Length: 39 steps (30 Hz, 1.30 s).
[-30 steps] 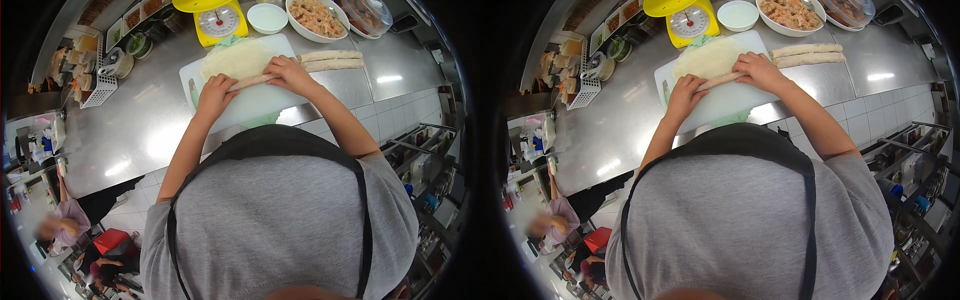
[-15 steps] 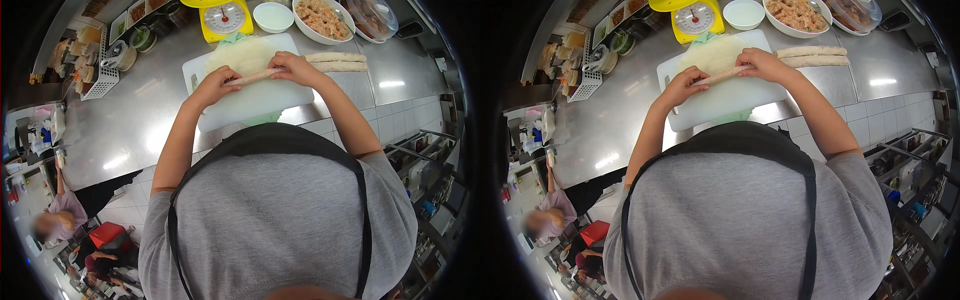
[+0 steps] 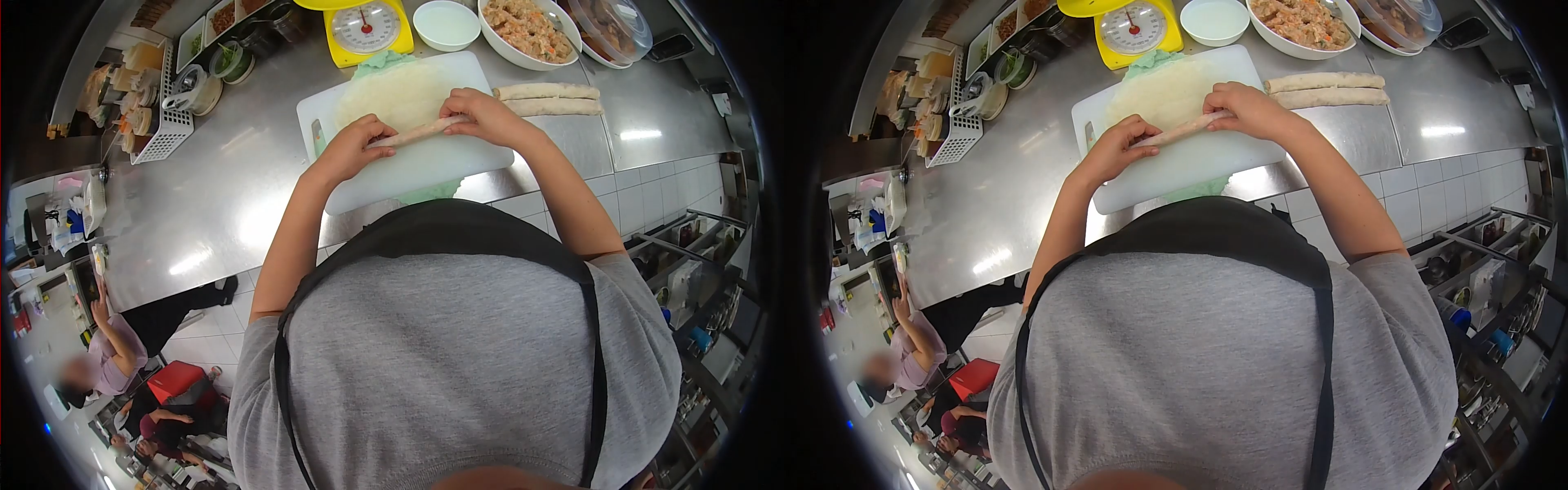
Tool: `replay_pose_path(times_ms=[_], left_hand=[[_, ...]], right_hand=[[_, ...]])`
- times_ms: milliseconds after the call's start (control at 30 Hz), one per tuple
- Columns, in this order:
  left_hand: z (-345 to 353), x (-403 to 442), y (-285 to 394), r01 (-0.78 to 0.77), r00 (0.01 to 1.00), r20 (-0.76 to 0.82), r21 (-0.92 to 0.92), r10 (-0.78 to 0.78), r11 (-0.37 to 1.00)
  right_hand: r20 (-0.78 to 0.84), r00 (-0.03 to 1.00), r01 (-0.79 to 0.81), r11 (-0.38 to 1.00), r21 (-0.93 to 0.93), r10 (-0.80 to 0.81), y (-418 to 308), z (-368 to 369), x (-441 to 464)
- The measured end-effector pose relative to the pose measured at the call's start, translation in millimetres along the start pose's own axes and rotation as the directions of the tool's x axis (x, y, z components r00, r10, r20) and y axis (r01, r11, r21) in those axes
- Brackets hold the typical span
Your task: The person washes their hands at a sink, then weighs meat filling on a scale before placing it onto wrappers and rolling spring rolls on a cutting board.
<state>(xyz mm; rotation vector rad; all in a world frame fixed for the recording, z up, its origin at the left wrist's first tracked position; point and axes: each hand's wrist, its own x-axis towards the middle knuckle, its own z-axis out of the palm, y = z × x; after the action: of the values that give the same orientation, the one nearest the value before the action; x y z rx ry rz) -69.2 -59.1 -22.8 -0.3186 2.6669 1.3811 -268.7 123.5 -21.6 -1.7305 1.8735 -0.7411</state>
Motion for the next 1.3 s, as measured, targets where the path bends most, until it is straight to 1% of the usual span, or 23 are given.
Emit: replay_pose_path(times_ms=[33, 100, 167, 200, 267, 333, 400, 433, 500, 533, 600, 633, 700, 833, 900, 1033, 1100, 1133, 1200, 1233, 1300], left_hand=[[-0.4, -0.4, 1.1, -0.002, 1.000, 0.001, -0.001, 0.002, 1.000], [-1.9, -2.6, 3.8, -0.021, 1.000, 0.005, 0.056, 0.020, 0.998], [-2.2, -4.9, 4.0, -0.021, 1.000, 0.019, 0.055, 0.019, 0.998], [-2.3, -6.7, 4.0, -0.017, 0.999, 0.032, 0.057, 0.016, 0.998], [0.7, -11.0, 3.4, -0.028, 0.999, 0.034, 0.060, 0.026, 0.998], [5.0, -15.9, 4.6, -0.039, 0.999, 0.038, 0.060, 0.037, 0.997], [8.4, -22.3, 7.7, -0.078, 0.996, -0.036, 0.128, 0.083, 0.989], [8.7, -26.5, 8.9, -0.076, 0.996, -0.037, 0.127, 0.082, 0.989], [8.1, -38.2, 9.6, -0.165, 0.940, -0.226, 0.351, 0.254, 0.922], [6.5, -43.6, 7.5, -0.163, 0.940, -0.227, 0.352, 0.253, 0.922], [4.9, -54.3, -0.7, -0.061, 0.942, -0.294, 0.329, 0.164, 0.942], [5.7, -57.5, -5.0, -0.059, 0.941, -0.297, 0.328, 0.162, 0.943], [8.6, -62.8, -13.0, -0.066, 0.935, -0.310, 0.333, 0.175, 0.940], [11.8, -63.3, -18.8, -0.049, 0.922, -0.347, 0.326, 0.168, 0.944], [8.3, -63.9, -16.1, -0.035, 0.963, -0.248, 0.253, 0.100, 0.967], [6.3, -64.5, -9.8, 0.003, 0.975, -0.218, 0.208, 0.043, 0.978], [5.6, -63.6, -2.4, -0.052, 0.952, -0.260, 0.373, 0.158, 0.926], [8.2, -61.7, 2.3, -0.055, 0.952, -0.259, 0.372, 0.161, 0.926], [17.6, -58.5, 11.8, -0.181, 0.909, -0.287, 0.385, 0.304, 0.905], [22.7, -57.0, 11.8, -0.170, 0.929, -0.259, 0.343, 0.266, 0.924], [34.1, -54.3, -5.2, -0.173, 0.926, -0.260, 0.356, 0.275, 0.918]], right_hand=[[-0.004, 1.000, -0.002, 1.000, -0.003, 0.002, 0.1, 1.9, -0.9], [-0.009, 1.000, -0.006, 1.000, -0.006, 0.006, -0.4, 6.4, -3.0], [-0.038, 0.999, 0.012, 1.000, 0.027, -0.011, -2.0, 9.7, -5.2], [-0.038, 0.999, 0.013, 1.000, 0.028, -0.012, -4.8, 10.6, -7.7], [0.012, 0.999, -0.034, 0.998, 0.055, 0.033, -11.3, 12.5, -14.6], [-0.002, 1.000, -0.016, 0.999, 0.038, 0.016, -9.7, 17.9, -19.3], [-0.012, 1.000, -0.028, 0.999, -0.017, 0.028, -9.1, 21.0, -22.1], [-0.010, 1.000, -0.027, 1.000, -0.016, 0.027, -10.7, 20.8, -24.0], [-0.050, 0.999, -0.024, 0.984, -0.177, 0.016, -18.4, 21.5, -29.8], [-0.049, 0.999, -0.022, 0.984, -0.176, 0.013, -22.6, 22.5, -30.7], [-0.142, 0.990, -0.020, 0.976, -0.219, -0.011, -31.7, 26.3, -29.5], [-0.140, 0.990, -0.017, 0.976, -0.219, -0.014, -35.7, 30.5, -25.7], [-0.108, 0.992, 0.049, 0.984, -0.171, -0.068, -42.7, 42.6, -15.2], [-0.076, 0.994, 0.065, 0.980, -0.187, -0.080, -38.7, 57.6, -4.2], [-0.034, 0.997, 0.064, 0.989, -0.136, -0.069, -32.0, 53.1, -5.6], [-0.025, 0.995, 0.094, 0.990, -0.108, -0.097, -33.7, 47.7, -5.3], [-0.118, 0.990, 0.070, 0.997, -0.032, -0.073, -38.9, 46.2, -6.9], [-0.119, 0.990, 0.068, 0.997, -0.033, -0.071, -37.8, 45.2, -8.2], [-0.125, 0.979, 0.156, 0.987, -0.046, -0.161, -35.7, 45.1, -11.3], [-0.124, 0.979, 0.156, 0.987, -0.045, -0.161, -34.6, 48.3, -11.9], [-0.139, 0.977, 0.143, 0.981, -0.132, -0.161, -30.9, 55.6, -13.2]])
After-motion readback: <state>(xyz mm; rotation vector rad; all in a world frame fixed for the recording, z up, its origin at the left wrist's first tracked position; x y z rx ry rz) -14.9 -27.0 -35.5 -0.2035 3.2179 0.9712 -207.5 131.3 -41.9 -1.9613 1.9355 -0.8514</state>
